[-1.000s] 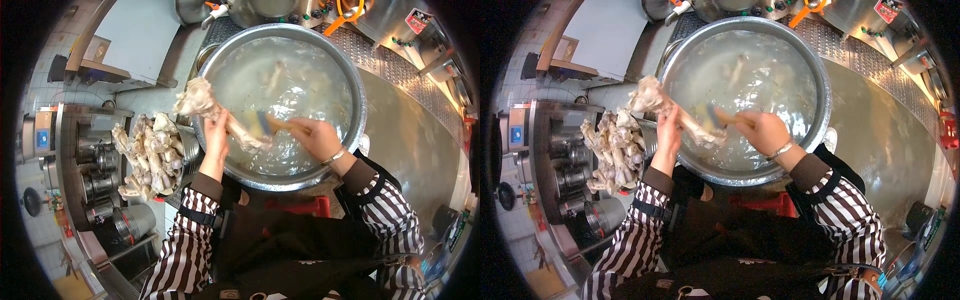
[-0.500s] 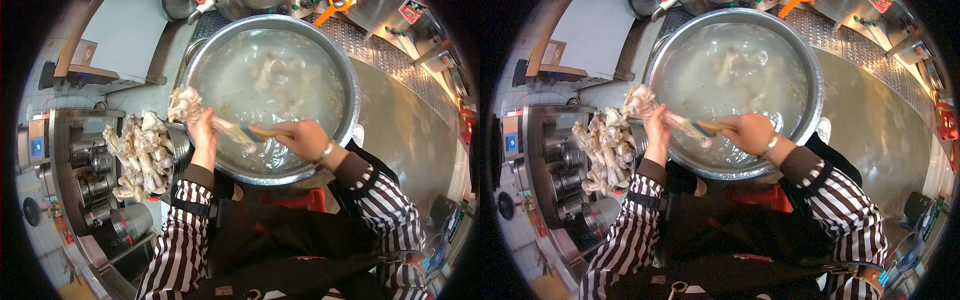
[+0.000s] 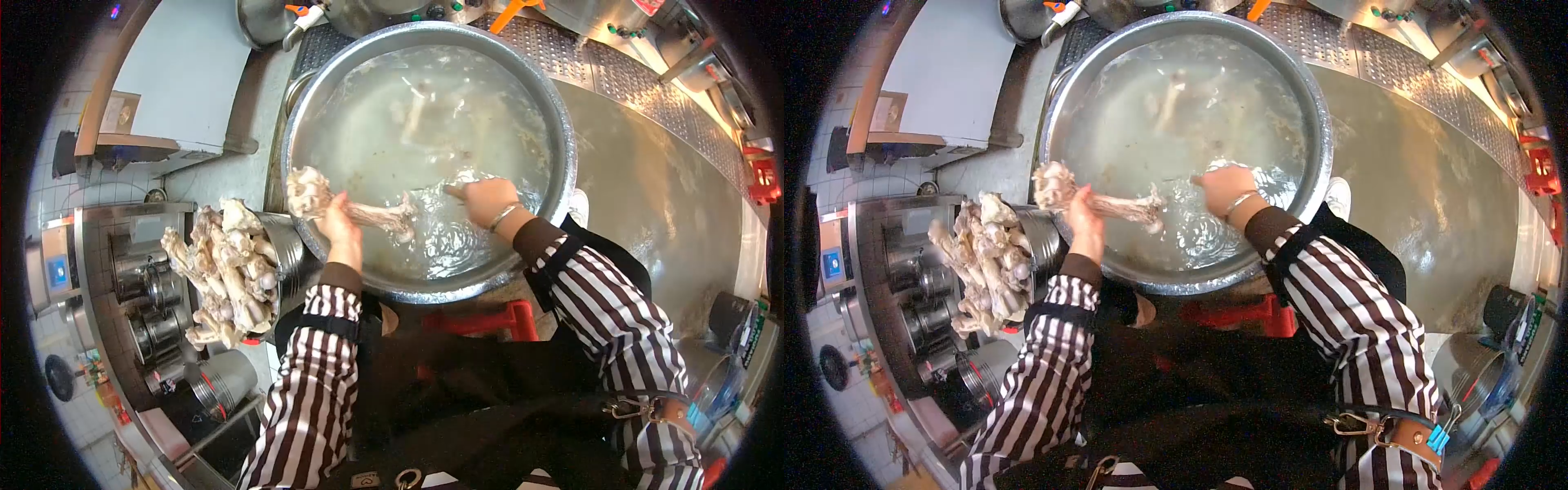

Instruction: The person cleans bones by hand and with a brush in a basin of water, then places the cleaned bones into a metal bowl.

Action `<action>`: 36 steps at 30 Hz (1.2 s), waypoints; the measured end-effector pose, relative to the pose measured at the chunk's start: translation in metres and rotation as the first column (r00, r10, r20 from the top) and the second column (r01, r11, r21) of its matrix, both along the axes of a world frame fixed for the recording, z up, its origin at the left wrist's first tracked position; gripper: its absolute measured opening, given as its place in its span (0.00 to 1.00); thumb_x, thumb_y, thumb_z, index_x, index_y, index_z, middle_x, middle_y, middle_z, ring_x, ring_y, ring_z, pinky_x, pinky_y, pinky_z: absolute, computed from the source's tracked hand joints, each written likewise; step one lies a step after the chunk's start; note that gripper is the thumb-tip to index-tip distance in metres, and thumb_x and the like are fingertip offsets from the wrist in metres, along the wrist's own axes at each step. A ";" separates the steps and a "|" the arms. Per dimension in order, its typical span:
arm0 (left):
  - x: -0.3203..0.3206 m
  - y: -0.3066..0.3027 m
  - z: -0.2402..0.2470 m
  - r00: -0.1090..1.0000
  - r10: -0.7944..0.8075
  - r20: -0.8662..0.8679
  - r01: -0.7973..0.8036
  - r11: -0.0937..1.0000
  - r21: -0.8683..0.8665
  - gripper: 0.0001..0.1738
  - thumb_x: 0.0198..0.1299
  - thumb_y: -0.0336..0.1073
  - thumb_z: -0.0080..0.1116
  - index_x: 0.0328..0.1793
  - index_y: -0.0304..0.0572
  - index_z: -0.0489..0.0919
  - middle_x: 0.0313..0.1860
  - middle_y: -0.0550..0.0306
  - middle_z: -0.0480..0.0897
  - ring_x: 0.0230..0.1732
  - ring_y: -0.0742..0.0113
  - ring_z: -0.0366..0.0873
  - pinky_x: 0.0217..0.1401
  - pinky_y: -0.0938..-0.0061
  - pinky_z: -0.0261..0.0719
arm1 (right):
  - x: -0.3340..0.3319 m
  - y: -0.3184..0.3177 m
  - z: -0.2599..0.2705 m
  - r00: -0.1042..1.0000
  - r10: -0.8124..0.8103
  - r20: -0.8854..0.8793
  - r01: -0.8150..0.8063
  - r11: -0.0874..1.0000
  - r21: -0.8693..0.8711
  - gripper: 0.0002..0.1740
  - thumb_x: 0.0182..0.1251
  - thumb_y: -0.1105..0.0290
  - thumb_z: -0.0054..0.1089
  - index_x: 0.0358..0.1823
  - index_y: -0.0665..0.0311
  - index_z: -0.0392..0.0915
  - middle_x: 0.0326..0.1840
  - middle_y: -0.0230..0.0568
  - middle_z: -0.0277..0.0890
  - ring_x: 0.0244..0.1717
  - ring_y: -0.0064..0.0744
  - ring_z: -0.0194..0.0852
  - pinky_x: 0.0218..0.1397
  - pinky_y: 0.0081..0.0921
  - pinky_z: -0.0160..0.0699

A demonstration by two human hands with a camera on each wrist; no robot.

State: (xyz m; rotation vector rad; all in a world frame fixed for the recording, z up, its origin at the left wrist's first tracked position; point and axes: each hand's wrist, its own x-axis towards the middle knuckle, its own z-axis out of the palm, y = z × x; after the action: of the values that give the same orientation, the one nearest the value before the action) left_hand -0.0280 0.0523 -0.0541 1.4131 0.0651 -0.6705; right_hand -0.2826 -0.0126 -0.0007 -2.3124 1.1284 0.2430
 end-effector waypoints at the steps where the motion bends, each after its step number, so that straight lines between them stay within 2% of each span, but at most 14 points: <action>1: 0.000 -0.003 -0.017 1.000 0.016 0.008 -0.016 1.000 -0.017 0.29 0.40 0.18 0.56 0.53 0.35 0.66 0.49 0.55 0.71 0.46 0.62 0.71 0.46 0.70 0.71 | -0.007 -0.003 -0.013 0.992 -0.058 -0.112 0.056 0.998 -0.019 0.11 0.56 0.63 0.48 0.38 0.54 0.77 0.30 0.41 0.77 0.34 0.40 0.77 0.36 0.35 0.74; 6: -0.015 -0.007 -0.071 0.995 -0.054 -0.085 0.065 0.989 0.133 0.28 0.39 0.18 0.60 0.51 0.38 0.67 0.47 0.55 0.72 0.46 0.62 0.72 0.44 0.70 0.72 | -0.023 0.009 -0.069 0.972 -0.100 -0.215 0.106 0.994 0.019 0.10 0.56 0.63 0.48 0.36 0.52 0.77 0.32 0.39 0.77 0.35 0.40 0.77 0.39 0.33 0.74; 8: -0.018 0.003 -0.084 0.951 -0.270 -0.152 0.289 0.949 0.126 0.26 0.40 0.24 0.63 0.49 0.43 0.68 0.43 0.59 0.74 0.45 0.64 0.70 0.46 0.61 0.67 | -0.017 0.011 -0.066 0.983 -0.052 -0.179 0.066 0.995 0.073 0.11 0.57 0.61 0.47 0.36 0.51 0.78 0.30 0.40 0.77 0.34 0.41 0.76 0.38 0.35 0.74; 9: -0.024 0.004 -0.088 0.965 -0.229 -0.129 0.247 0.956 0.155 0.26 0.39 0.25 0.64 0.48 0.47 0.69 0.41 0.60 0.75 0.45 0.65 0.71 0.44 0.59 0.66 | -0.013 0.008 -0.061 0.983 -0.054 -0.178 0.068 0.995 0.076 0.11 0.57 0.61 0.47 0.36 0.51 0.78 0.30 0.40 0.77 0.34 0.41 0.76 0.38 0.35 0.74; 11: -0.027 0.003 -0.092 0.968 -0.208 -0.143 0.232 0.956 0.179 0.26 0.39 0.25 0.64 0.48 0.48 0.69 0.40 0.60 0.75 0.42 0.65 0.73 0.41 0.63 0.69 | -0.007 -0.009 -0.051 0.964 -0.261 -0.050 0.266 0.951 0.160 0.13 0.57 0.59 0.47 0.39 0.51 0.77 0.28 0.41 0.76 0.33 0.43 0.76 0.38 0.35 0.73; 15: -0.017 0.005 -0.093 0.943 -0.181 -0.279 0.228 0.962 0.148 0.23 0.42 0.32 0.63 0.47 0.48 0.70 0.39 0.60 0.75 0.38 0.67 0.74 0.38 0.69 0.72 | -0.008 -0.030 0.008 0.918 -0.352 0.184 0.327 0.932 0.153 0.14 0.56 0.58 0.49 0.41 0.51 0.77 0.31 0.45 0.76 0.33 0.45 0.75 0.38 0.36 0.72; 18: -0.014 -0.004 -0.069 0.948 -0.176 -0.266 0.208 0.973 0.099 0.21 0.44 0.36 0.62 0.45 0.46 0.71 0.39 0.60 0.74 0.39 0.67 0.73 0.40 0.71 0.70 | -0.014 -0.032 0.045 0.880 -0.297 0.370 0.332 0.943 -0.034 0.11 0.56 0.62 0.48 0.35 0.54 0.77 0.28 0.45 0.76 0.32 0.45 0.75 0.37 0.38 0.73; 21: -0.012 -0.017 -0.031 0.937 -0.118 -0.328 0.100 0.992 -0.070 0.17 0.47 0.33 0.59 0.44 0.41 0.70 0.38 0.58 0.73 0.41 0.64 0.71 0.47 0.68 0.70 | -0.013 -0.013 0.071 0.874 -0.223 0.432 0.301 0.946 -0.120 0.15 0.56 0.60 0.51 0.43 0.52 0.76 0.31 0.45 0.76 0.33 0.46 0.75 0.37 0.36 0.73; 24: -0.016 -0.020 0.021 0.932 -0.113 -0.345 0.064 0.987 -0.150 0.15 0.50 0.30 0.56 0.44 0.37 0.69 0.39 0.56 0.73 0.42 0.62 0.70 0.51 0.62 0.69 | -0.007 0.016 0.070 0.828 -0.174 0.533 0.194 0.981 0.018 0.14 0.56 0.60 0.51 0.43 0.52 0.76 0.29 0.45 0.76 0.32 0.45 0.75 0.36 0.37 0.73; 29: -0.004 0.005 0.092 0.928 -0.191 -0.321 0.119 0.965 -0.232 0.12 0.52 0.32 0.53 0.39 0.33 0.68 0.37 0.49 0.72 0.42 0.54 0.70 0.54 0.57 0.67 | -0.024 0.017 0.077 0.941 -0.239 0.241 0.237 0.971 0.035 0.13 0.56 0.62 0.50 0.41 0.52 0.77 0.26 0.45 0.76 0.29 0.46 0.74 0.34 0.37 0.73; 31: 0.000 0.018 0.099 0.947 -0.146 -0.288 0.087 0.975 -0.206 0.12 0.52 0.32 0.52 0.40 0.33 0.69 0.40 0.47 0.73 0.47 0.50 0.69 0.57 0.48 0.61 | -0.032 0.028 0.105 0.891 -0.289 0.350 0.356 0.924 -0.143 0.12 0.56 0.62 0.51 0.40 0.52 0.77 0.24 0.45 0.75 0.25 0.47 0.74 0.32 0.37 0.73; 32: 0.001 0.024 0.098 0.946 -0.144 -0.290 0.084 0.974 -0.211 0.12 0.52 0.32 0.52 0.40 0.33 0.69 0.40 0.47 0.73 0.47 0.50 0.69 0.57 0.48 0.61 | -0.030 0.035 0.107 0.893 -0.285 0.348 0.352 0.924 -0.148 0.12 0.56 0.62 0.51 0.40 0.52 0.77 0.24 0.45 0.75 0.25 0.47 0.74 0.32 0.37 0.73; 34: 0.006 0.034 0.088 0.910 -0.071 -0.409 0.002 0.986 -0.167 0.12 0.51 0.32 0.52 0.41 0.36 0.70 0.44 0.48 0.73 0.52 0.50 0.68 0.60 0.44 0.54 | -0.016 0.049 0.107 0.706 -0.237 0.668 0.349 0.936 -0.037 0.11 0.55 0.62 0.52 0.39 0.52 0.77 0.22 0.44 0.75 0.23 0.47 0.73 0.29 0.37 0.72; 36: 0.007 0.038 0.081 0.887 -0.068 -0.457 -0.005 0.988 -0.158 0.12 0.51 0.32 0.54 0.42 0.38 0.70 0.46 0.51 0.73 0.53 0.50 0.67 0.62 0.43 0.50 | 0.003 0.052 0.094 0.782 -0.205 0.588 0.276 0.961 -0.031 0.11 0.55 0.62 0.52 0.39 0.52 0.77 0.22 0.44 0.75 0.24 0.47 0.73 0.29 0.37 0.72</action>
State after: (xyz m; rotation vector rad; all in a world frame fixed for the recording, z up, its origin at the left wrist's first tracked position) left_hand -0.0214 0.0906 0.0266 1.0822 0.3595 -1.0095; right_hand -0.2798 0.0395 0.0936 -2.0746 1.1064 -0.6118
